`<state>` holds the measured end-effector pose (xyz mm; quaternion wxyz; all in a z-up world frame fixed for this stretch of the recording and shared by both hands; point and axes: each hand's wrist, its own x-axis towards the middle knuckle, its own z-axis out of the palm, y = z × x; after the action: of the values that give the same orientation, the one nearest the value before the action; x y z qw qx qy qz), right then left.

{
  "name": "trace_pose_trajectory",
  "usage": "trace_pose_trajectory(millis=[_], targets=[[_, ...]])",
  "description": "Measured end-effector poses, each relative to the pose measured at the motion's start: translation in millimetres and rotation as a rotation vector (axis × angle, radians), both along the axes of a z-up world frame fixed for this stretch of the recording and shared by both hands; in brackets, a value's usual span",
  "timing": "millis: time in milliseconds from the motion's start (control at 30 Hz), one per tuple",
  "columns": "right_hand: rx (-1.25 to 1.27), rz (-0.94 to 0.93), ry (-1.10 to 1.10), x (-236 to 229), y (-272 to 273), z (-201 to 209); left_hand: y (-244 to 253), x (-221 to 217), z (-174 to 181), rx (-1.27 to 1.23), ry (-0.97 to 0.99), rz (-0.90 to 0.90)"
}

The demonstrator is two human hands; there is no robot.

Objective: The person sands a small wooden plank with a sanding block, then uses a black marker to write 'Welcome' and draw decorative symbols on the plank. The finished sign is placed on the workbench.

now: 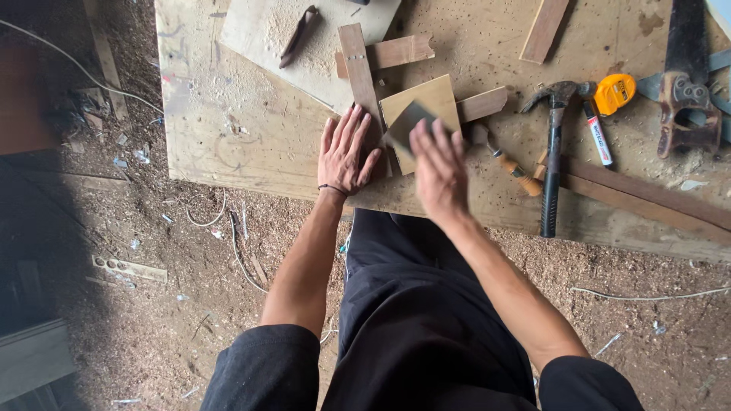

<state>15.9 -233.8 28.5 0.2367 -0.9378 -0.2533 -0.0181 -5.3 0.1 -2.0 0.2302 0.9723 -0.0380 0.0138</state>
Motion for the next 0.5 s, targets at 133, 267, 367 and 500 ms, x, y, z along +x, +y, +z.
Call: trace_pose_trajectory(millis=[133, 267, 367, 500], targets=[[-0.043, 0.156, 0.080, -27.4, 6.6, -6.7, 4.0, 1.2, 1.8, -0.009, -0.008, -0.009], [-0.135, 0.028, -0.006, -8.9, -18.4, -19.7, 2.4, 2.6, -0.8, 0.012, 0.017, -0.010], [-0.057, -0.078, -0.033, 26.3, -17.3, -29.0, 2.0, 0.2, -2.4, 0.012, 0.015, -0.009], [-0.019, -0.065, -0.047, 48.4, 33.7, -42.8, 3.1, 2.1, -3.4, -0.017, 0.024, 0.001]])
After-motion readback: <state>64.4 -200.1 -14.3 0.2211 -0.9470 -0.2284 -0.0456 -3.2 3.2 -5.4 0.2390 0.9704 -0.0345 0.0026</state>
